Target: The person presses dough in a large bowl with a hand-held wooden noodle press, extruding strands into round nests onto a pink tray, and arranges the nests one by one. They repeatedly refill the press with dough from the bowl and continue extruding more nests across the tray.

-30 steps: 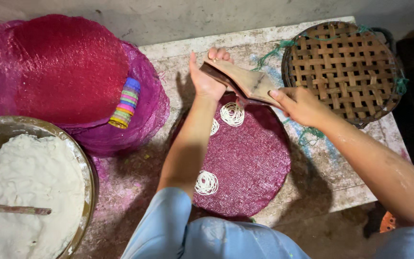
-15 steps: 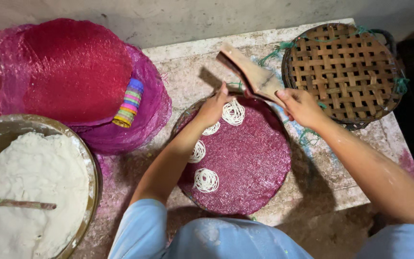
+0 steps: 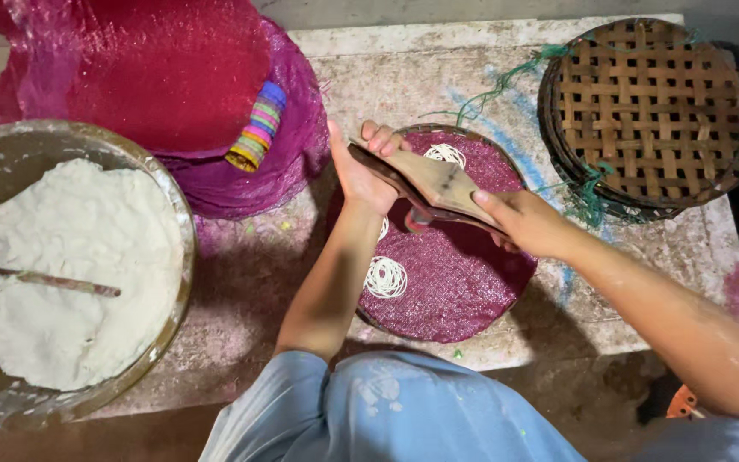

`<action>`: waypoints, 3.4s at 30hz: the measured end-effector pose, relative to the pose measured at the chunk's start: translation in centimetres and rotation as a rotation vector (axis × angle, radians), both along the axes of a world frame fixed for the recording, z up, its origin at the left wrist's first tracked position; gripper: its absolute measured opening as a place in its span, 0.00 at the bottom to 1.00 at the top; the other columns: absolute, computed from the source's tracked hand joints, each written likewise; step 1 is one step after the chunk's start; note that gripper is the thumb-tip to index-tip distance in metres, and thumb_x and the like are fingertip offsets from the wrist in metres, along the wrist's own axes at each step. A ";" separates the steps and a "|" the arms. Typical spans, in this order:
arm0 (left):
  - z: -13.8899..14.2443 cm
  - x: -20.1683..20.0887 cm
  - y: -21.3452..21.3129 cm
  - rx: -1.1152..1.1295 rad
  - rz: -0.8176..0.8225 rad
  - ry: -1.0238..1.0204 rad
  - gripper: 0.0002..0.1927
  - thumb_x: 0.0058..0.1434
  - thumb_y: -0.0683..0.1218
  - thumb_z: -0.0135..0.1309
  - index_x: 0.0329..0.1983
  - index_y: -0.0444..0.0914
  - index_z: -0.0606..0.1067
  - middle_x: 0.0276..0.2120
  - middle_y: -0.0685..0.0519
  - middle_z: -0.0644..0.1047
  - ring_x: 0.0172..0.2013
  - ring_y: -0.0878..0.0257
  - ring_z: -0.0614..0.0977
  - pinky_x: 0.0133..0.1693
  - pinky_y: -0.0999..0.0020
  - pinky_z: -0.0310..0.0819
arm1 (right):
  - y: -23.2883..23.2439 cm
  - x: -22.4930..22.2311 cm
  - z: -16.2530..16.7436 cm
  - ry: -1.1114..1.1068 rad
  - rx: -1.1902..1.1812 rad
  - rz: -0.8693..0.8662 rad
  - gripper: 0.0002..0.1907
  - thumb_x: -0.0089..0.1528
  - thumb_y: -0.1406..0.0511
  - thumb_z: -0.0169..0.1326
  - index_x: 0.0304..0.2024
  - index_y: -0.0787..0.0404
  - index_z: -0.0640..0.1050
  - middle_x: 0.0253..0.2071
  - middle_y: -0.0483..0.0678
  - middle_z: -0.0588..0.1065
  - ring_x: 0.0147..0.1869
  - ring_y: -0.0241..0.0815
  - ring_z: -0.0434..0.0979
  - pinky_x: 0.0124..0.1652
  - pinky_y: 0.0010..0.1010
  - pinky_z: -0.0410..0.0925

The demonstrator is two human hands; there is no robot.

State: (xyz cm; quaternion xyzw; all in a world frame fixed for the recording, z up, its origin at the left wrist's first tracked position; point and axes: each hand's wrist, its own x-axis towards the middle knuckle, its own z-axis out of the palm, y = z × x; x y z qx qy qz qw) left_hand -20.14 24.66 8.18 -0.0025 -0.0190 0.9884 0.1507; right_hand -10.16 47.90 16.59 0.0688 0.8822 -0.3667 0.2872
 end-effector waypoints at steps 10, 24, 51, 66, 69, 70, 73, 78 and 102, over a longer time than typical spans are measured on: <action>-1.0 1.5 1.0 -0.057 0.055 -0.212 0.29 0.66 0.70 0.34 0.20 0.46 0.58 0.16 0.59 0.58 0.20 0.64 0.60 0.34 0.63 0.61 | -1.7 1.5 2.1 -0.043 0.317 0.067 0.35 0.71 0.44 0.33 0.37 0.64 0.80 0.21 0.52 0.74 0.27 0.45 0.79 0.33 0.40 0.76; 0.7 1.4 3.2 -0.131 0.168 -0.242 0.28 0.68 0.68 0.33 0.19 0.47 0.58 0.15 0.61 0.57 0.18 0.66 0.57 0.31 0.65 0.57 | 0.2 2.0 1.8 0.248 0.276 0.073 0.32 0.70 0.45 0.42 0.41 0.66 0.82 0.22 0.54 0.75 0.28 0.49 0.78 0.36 0.44 0.70; -2.8 9.2 -5.8 -2.426 0.261 1.389 0.41 0.58 0.47 0.57 0.75 0.43 0.57 0.37 0.48 0.82 0.23 0.51 0.81 0.29 0.54 0.76 | 3.7 1.8 -5.3 0.477 -0.310 -0.227 0.26 0.73 0.49 0.43 0.34 0.62 0.75 0.20 0.41 0.69 0.22 0.31 0.67 0.24 0.26 0.60; 11.6 16.5 -12.5 -1.738 -0.375 1.093 0.11 0.59 0.47 0.55 0.44 0.39 0.75 0.36 0.47 0.77 0.40 0.61 0.78 0.41 0.64 0.72 | -9.6 6.2 14.4 1.122 -0.079 1.017 0.29 0.54 0.44 0.63 0.34 0.63 0.74 0.27 0.51 0.71 0.31 0.54 0.74 0.31 0.41 0.67; 14.2 20.6 -13.2 -1.640 -0.704 1.291 0.07 0.59 0.46 0.54 0.40 0.42 0.78 0.33 0.50 0.78 0.35 0.65 0.79 0.35 0.66 0.72 | -13.3 5.0 18.1 1.264 -0.185 1.385 0.29 0.53 0.43 0.61 0.31 0.61 0.74 0.24 0.51 0.70 0.29 0.55 0.73 0.27 0.43 0.65; 15.4 21.7 -13.3 -1.840 -0.615 1.566 0.11 0.54 0.47 0.56 0.41 0.44 0.77 0.33 0.51 0.79 0.33 0.64 0.81 0.32 0.64 0.73 | -14.2 5.0 18.7 1.286 -0.190 1.498 0.29 0.53 0.43 0.61 0.29 0.61 0.74 0.22 0.51 0.68 0.27 0.55 0.72 0.24 0.44 0.63; 20.1 24.1 -19.2 -2.017 -0.655 1.608 0.11 0.53 0.50 0.60 0.36 0.43 0.77 0.28 0.49 0.80 0.31 0.53 0.80 0.31 0.57 0.72 | -16.2 7.1 17.8 0.819 -0.397 1.387 0.25 0.58 0.45 0.57 0.34 0.61 0.75 0.26 0.49 0.71 0.31 0.55 0.74 0.27 0.42 0.63; 21.8 26.8 -26.8 -1.978 -0.488 1.155 0.12 0.61 0.53 0.53 0.42 0.45 0.79 0.31 0.51 0.82 0.31 0.56 0.86 0.34 0.63 0.79 | -19.5 9.6 13.5 0.230 -0.639 1.194 0.20 0.70 0.52 0.51 0.34 0.61 0.74 0.27 0.49 0.71 0.32 0.50 0.76 0.33 0.38 0.65; 3.6 27.7 -54.1 -1.511 0.777 0.061 0.16 0.63 0.38 0.60 0.53 0.35 0.73 0.37 0.56 0.77 0.36 0.70 0.77 0.37 0.72 0.74 | -53.9 5.5 8.0 1.245 -0.594 0.663 0.22 0.60 0.74 0.65 0.55 0.61 0.77 0.55 0.55 0.73 0.56 0.46 0.76 0.51 0.32 0.74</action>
